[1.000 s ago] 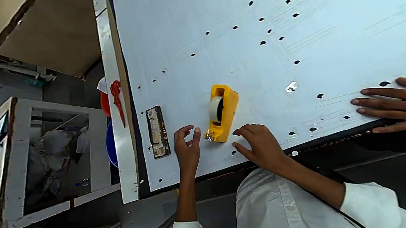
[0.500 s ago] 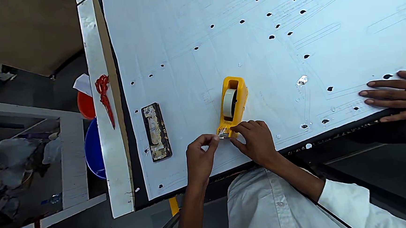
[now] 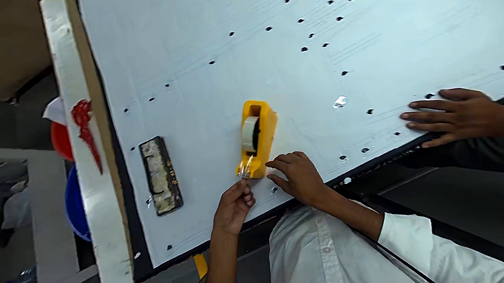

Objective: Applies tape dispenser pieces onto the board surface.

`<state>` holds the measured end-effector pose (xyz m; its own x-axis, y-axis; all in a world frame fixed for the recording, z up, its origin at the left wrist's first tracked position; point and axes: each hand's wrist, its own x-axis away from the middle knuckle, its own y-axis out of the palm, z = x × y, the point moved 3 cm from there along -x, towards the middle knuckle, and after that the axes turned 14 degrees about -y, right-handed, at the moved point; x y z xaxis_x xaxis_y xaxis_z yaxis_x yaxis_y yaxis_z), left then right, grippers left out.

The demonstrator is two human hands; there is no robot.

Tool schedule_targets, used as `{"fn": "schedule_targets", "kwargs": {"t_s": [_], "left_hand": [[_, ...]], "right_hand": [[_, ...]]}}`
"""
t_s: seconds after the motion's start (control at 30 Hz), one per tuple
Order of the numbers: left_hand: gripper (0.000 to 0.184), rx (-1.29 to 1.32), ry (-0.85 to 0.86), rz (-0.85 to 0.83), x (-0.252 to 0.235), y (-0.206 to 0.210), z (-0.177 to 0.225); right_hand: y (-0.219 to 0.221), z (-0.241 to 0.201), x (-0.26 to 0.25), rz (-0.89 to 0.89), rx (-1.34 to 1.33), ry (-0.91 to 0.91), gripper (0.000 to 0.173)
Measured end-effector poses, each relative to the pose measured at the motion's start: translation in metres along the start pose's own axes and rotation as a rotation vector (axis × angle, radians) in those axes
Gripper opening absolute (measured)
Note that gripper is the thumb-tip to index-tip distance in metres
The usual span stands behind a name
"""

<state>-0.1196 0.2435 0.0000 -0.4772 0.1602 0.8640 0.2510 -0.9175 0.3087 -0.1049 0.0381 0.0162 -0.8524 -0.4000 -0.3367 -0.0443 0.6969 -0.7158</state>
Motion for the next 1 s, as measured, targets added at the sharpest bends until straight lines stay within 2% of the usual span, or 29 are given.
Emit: {"fn": "schedule_targets", "kwargs": {"t_s": [0.07,0.1,0.23,0.3,0.37,0.4,0.43,0.47,0.5,0.53,0.6,0.67,0.77,0.9,0.93,1.0], "left_hand": [[0.021,-0.047,-0.043,0.071,-0.009,0.000,-0.020],[0.021,-0.114,-0.010,0.120,-0.007,0.005,-0.029],[0.017,-0.395,0.217,0.115,0.001,0.073,-0.049],[0.013,-0.499,0.276,0.058,-0.008,0.109,-0.056],[0.011,-0.554,0.321,0.022,-0.017,0.141,-0.059],[0.011,-0.572,0.343,0.009,-0.018,0.155,-0.060],[0.011,-0.594,0.368,0.000,-0.018,0.170,-0.060],[0.010,-0.624,0.399,-0.007,-0.018,0.184,-0.058],[0.010,-0.658,0.423,-0.014,-0.019,0.199,-0.056],[0.010,-0.702,0.438,-0.026,-0.020,0.214,-0.057],[0.008,-0.838,0.456,-0.063,-0.023,0.244,-0.062],[0.010,-1.000,0.502,-0.135,-0.033,0.272,-0.071],[0.015,-1.151,0.550,-0.192,-0.061,0.315,-0.086],[0.025,-1.296,0.501,-0.091,-0.089,0.348,-0.102],[0.026,-1.366,0.491,-0.043,-0.091,0.353,-0.104],[0.029,-1.539,0.475,0.087,-0.091,0.360,-0.105]], "right_hand": [[-0.024,0.015,0.023,0.025,0.020,0.025,0.022],[-0.039,0.024,0.036,0.053,0.028,0.053,0.021],[-0.104,0.086,0.108,0.228,0.177,0.342,0.026],[-0.122,0.117,0.140,0.277,0.294,0.473,0.046],[-0.117,0.127,0.161,0.170,0.289,0.450,0.068],[-0.108,0.120,0.168,0.085,0.222,0.334,0.066],[-0.101,0.108,0.171,0.031,0.125,0.166,0.056],[-0.099,0.100,0.170,0.018,0.022,0.009,0.046],[-0.101,0.096,0.169,0.046,-0.056,-0.074,0.040],[-0.108,0.096,0.171,0.132,-0.093,-0.076,0.037],[-0.124,0.106,0.182,0.330,-0.025,0.064,0.033],[-0.135,0.120,0.195,0.398,0.120,0.235,0.030],[-0.141,0.132,0.208,0.258,0.260,0.371,0.034],[-0.138,0.129,0.214,0.164,0.331,0.386,0.037],[-0.146,0.126,0.209,0.134,0.316,0.421,0.035],[-0.183,0.113,0.183,-0.107,0.078,0.646,0.035]]}}
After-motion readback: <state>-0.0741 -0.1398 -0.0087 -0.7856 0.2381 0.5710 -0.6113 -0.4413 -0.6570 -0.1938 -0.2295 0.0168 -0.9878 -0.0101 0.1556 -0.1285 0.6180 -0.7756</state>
